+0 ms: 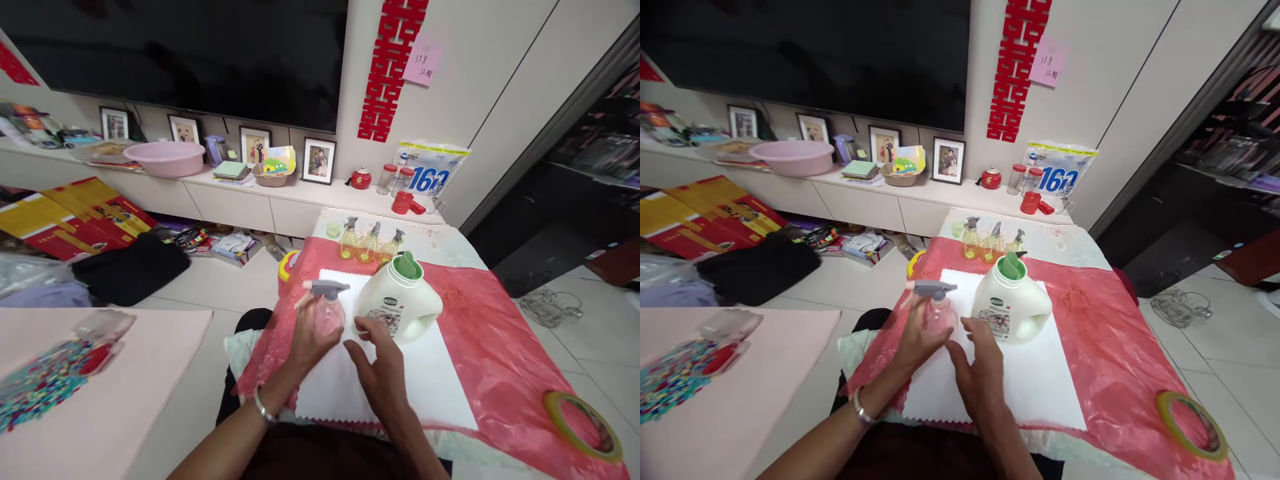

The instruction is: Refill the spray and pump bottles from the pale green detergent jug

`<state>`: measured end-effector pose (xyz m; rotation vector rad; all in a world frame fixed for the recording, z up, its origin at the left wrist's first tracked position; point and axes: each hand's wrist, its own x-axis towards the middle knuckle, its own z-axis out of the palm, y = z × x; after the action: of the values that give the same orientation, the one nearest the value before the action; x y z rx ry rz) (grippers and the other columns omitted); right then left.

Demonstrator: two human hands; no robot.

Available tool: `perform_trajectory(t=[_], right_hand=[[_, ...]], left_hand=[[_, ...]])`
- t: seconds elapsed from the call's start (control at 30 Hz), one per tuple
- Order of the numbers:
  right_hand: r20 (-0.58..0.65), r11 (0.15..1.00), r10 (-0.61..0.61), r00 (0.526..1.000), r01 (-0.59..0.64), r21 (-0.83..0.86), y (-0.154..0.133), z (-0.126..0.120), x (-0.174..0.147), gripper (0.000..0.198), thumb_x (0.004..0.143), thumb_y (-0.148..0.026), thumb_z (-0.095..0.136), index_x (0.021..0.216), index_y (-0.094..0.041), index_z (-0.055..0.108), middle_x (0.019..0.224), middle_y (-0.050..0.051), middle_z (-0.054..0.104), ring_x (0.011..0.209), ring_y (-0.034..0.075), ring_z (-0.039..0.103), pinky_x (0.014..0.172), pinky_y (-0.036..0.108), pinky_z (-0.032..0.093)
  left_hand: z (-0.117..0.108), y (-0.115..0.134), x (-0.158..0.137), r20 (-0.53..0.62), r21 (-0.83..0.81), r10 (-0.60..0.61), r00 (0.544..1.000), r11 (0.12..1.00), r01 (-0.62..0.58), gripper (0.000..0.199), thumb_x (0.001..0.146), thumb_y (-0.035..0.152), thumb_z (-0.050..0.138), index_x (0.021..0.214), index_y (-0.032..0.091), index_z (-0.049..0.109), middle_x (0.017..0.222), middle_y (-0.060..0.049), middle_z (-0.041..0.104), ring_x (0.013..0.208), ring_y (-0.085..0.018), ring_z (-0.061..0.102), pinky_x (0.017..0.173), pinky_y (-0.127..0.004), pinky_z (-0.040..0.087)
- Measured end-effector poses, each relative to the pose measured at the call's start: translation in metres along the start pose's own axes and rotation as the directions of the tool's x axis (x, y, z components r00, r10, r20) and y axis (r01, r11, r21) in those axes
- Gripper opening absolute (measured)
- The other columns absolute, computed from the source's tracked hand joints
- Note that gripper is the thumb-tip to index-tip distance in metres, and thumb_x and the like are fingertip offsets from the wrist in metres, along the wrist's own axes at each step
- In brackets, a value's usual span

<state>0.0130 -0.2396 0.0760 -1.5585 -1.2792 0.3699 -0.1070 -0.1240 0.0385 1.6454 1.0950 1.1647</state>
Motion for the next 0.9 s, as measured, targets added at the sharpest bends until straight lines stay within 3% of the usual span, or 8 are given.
perform_trajectory(t=[0.13,0.3,0.53,0.7,0.9], right_hand=[[-0.052,1.0,0.013,0.999,-0.012,0.008,-0.004,0.022,0.009,0.026,0.084,-0.035,0.071,0.103,-0.019,0.065,0.103,0.007,0.064,0.094,0.021,0.059,0.082,0.033,0.05],[-0.074,0.999,0.032,0.997,-0.032,0.01,-0.005,0.017,0.013,0.02,0.082,-0.036,0.072,0.082,-0.02,0.061,0.087,0.004,0.059,0.085,0.019,0.053,0.077,0.03,0.046],[0.135,0.992,-0.024,0.991,0.007,0.123,0.004,-0.002,0.017,0.018,0.088,-0.026,0.055,0.097,-0.019,0.069,0.101,0.005,0.064,0.098,0.019,0.058,0.087,0.031,0.049],[0.054,0.974,0.005,0.999,-0.017,0.224,0.005,0.002,0.013,0.025,0.084,-0.033,0.07,0.105,-0.02,0.074,0.101,0.006,0.063,0.092,0.019,0.061,0.079,0.03,0.052],[-0.018,0.97,0.064,0.998,-0.058,0.238,0.002,-0.004,0.008,0.031,0.093,-0.042,0.067,0.113,-0.019,0.072,0.107,0.009,0.068,0.097,0.022,0.067,0.08,0.034,0.058]], left_hand=[[-0.005,0.011,-0.039,0.139,0.09,0.107,0.984,0.989,-0.12,0.036,0.065,0.029,0.077,0.1,0.026,0.07,0.107,-0.008,0.072,0.105,-0.033,0.065,0.097,-0.05,0.053],[0.005,0.013,-0.054,0.175,0.111,0.04,0.984,0.992,-0.06,0.035,0.068,0.03,0.077,0.103,0.025,0.072,0.11,-0.009,0.072,0.106,-0.033,0.066,0.097,-0.052,0.054],[0.01,0.0,-0.053,0.268,-0.026,0.076,0.961,0.997,-0.072,0.065,0.06,0.022,0.077,0.124,0.029,0.062,0.124,-0.009,0.066,0.117,-0.033,0.061,0.103,-0.052,0.052],[0.009,0.0,-0.056,0.28,0.016,0.076,0.957,0.996,-0.083,0.071,0.059,0.029,0.08,0.127,0.025,0.057,0.123,-0.013,0.064,0.115,-0.037,0.061,0.099,-0.055,0.053],[0.008,-0.009,-0.064,0.348,0.01,0.042,0.937,0.999,-0.049,0.076,0.056,0.015,0.073,0.128,0.027,0.055,0.127,-0.012,0.061,0.121,-0.036,0.058,0.105,-0.056,0.049]])
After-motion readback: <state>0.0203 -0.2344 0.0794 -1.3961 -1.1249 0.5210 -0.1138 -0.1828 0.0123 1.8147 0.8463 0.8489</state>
